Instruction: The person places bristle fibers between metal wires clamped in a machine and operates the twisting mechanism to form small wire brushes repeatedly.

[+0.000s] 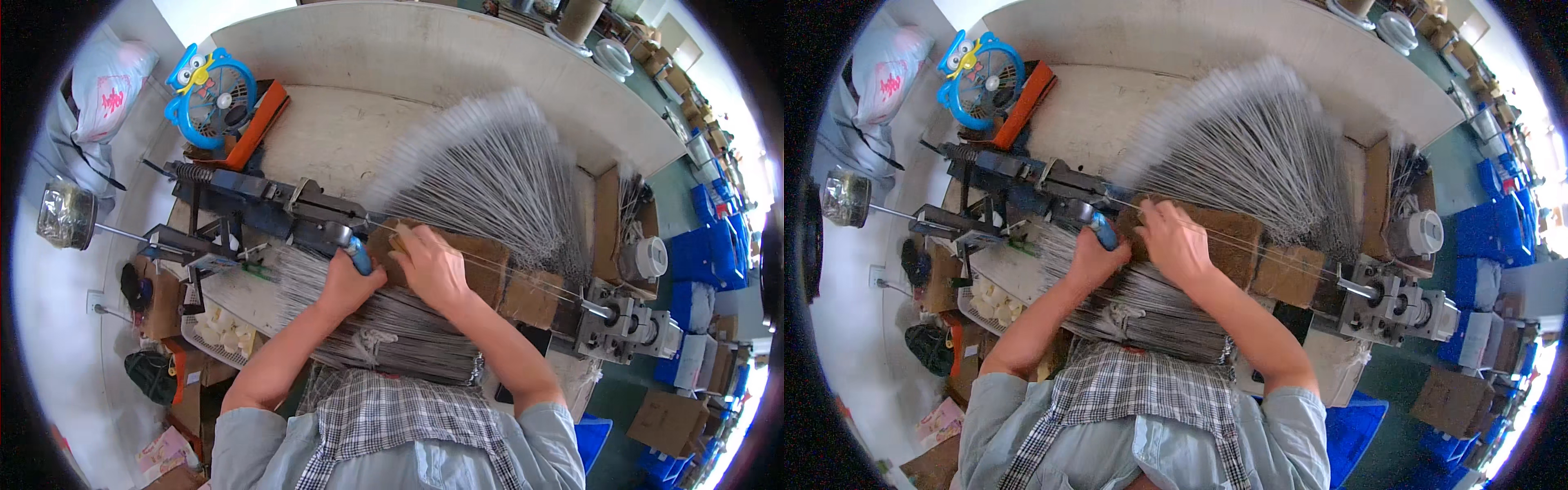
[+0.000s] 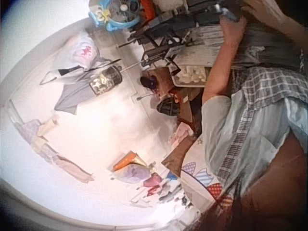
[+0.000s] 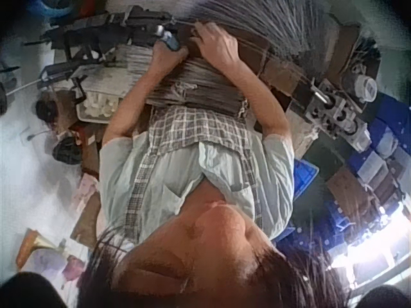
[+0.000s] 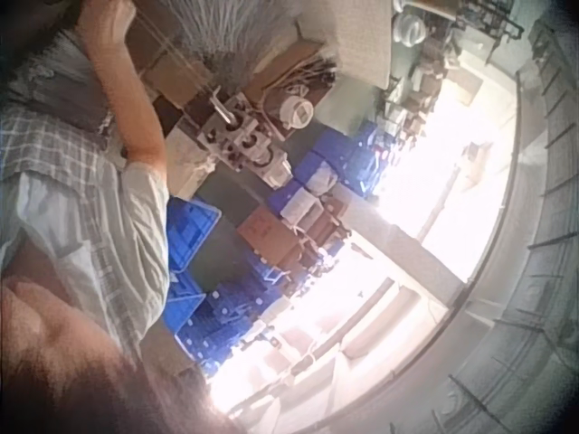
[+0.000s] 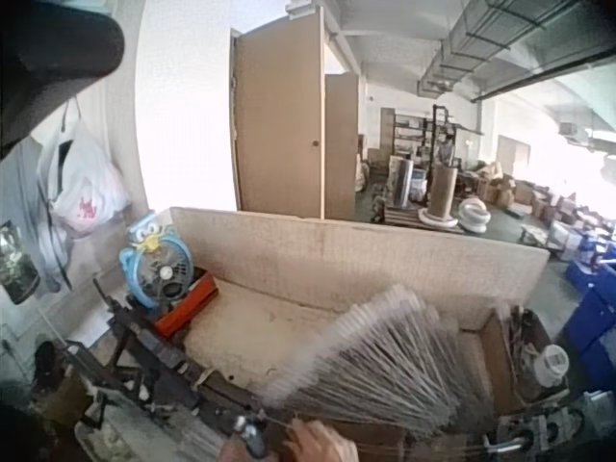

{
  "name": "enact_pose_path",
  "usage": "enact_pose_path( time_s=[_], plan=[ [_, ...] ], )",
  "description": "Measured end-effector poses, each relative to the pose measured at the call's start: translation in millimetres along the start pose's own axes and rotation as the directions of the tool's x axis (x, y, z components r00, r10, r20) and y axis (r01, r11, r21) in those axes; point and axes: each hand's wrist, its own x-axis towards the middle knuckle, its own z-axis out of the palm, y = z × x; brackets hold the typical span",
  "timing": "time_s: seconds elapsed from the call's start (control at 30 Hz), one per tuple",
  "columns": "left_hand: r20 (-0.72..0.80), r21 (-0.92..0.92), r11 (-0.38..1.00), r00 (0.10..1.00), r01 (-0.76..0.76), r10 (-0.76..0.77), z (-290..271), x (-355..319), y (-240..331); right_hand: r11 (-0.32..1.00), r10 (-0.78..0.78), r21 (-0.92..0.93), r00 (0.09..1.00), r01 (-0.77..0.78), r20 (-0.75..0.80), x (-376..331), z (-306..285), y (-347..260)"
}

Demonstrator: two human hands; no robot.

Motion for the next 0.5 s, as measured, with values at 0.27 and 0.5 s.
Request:
enact_pose_path(
  time_s=[0.27, 0.5],
  plan=[
    [-0.147, -0.51, 0.85, 0.961, 0.127, -0.232, -72.9, -12.4, -24.0, 0.999, -0.013, 0.049, 0.956, -0.002, 0.292, -5.9, -18.7, 1.6],
    [-0.106, -0.952, 0.295, 0.811, 0.086, -0.576, -149.1, -30.4, -77.7, 0.98, -0.04, 0.198, 0.954, -0.021, 0.297, 1.8, -22.8, -4.5]
  ],
)
